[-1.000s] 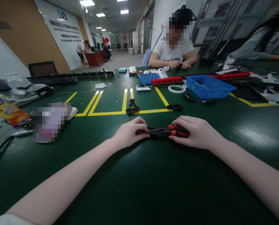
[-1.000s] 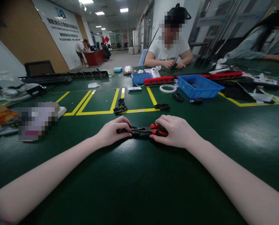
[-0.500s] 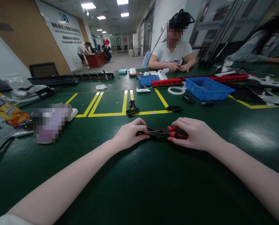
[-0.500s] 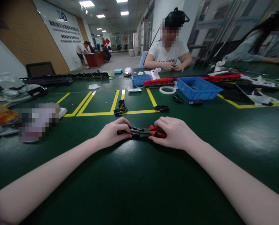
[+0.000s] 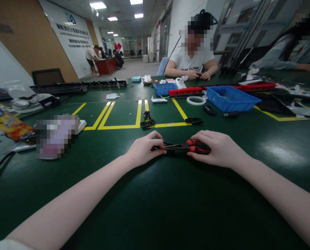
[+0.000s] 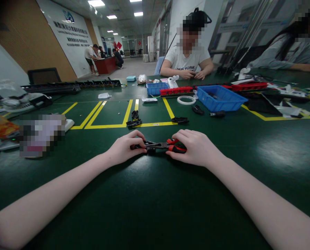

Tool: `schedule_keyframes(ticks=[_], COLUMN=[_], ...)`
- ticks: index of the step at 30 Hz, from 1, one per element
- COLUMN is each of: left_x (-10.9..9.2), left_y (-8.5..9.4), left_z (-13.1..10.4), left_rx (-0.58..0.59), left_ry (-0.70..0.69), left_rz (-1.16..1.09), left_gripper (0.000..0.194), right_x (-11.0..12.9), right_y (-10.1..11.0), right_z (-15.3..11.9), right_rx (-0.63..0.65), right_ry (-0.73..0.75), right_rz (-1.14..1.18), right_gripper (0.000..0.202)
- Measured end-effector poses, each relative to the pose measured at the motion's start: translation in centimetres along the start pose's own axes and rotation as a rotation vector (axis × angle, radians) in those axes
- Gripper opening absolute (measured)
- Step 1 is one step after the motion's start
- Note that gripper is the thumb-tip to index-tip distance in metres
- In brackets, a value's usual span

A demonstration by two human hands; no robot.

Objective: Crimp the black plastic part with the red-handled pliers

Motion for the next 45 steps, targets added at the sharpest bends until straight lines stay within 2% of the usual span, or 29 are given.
schedule_keyframes(ticks=[13,31,37,41,45], left_x=[-0.03,0.17,0.41,0.67,0.80], left_y=[0.09,0.18,0.57,0.41,0.18], left_z=[0.03,0.05,0.15,0.33,0.44], left_rx=[-0.006,-0.024,-0.004,-0.019,-0.006], left_ry=[0.004,0.016,0.018,0.061,0.031], left_rz=[0.002,0.008,-0.002,0.024,0.035], left_gripper=[0.012,0.011,0.018,0.037,0.037], right_x=[0.07,-0.07,0.01,0.04,0.48], right_y=[-0.04,-0.70,-0.81,-0.69,-0.48], right_z=[0.08,0.39,0.49,0.59,0.67], right_rx=[-0.006,0.131,0.181,0.193,0.171], right_ry=[-0.001,-0.113,-0.184,-0.188,-0.175], right_rz=[-0.052,-0.018,0.012,0.014,-0.007], right_gripper=[0.041,0.044,0.043,0.042,0.039])
Point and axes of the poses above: each hand's wrist, its own z-axis towards the middle knuckle, its own y-axis out of the back of the hand, x = y × z, the point moved 2 cm from there along z, towards the middle knuckle, and after that the axes turned 14 degrees about z, right-handed, at the moved point
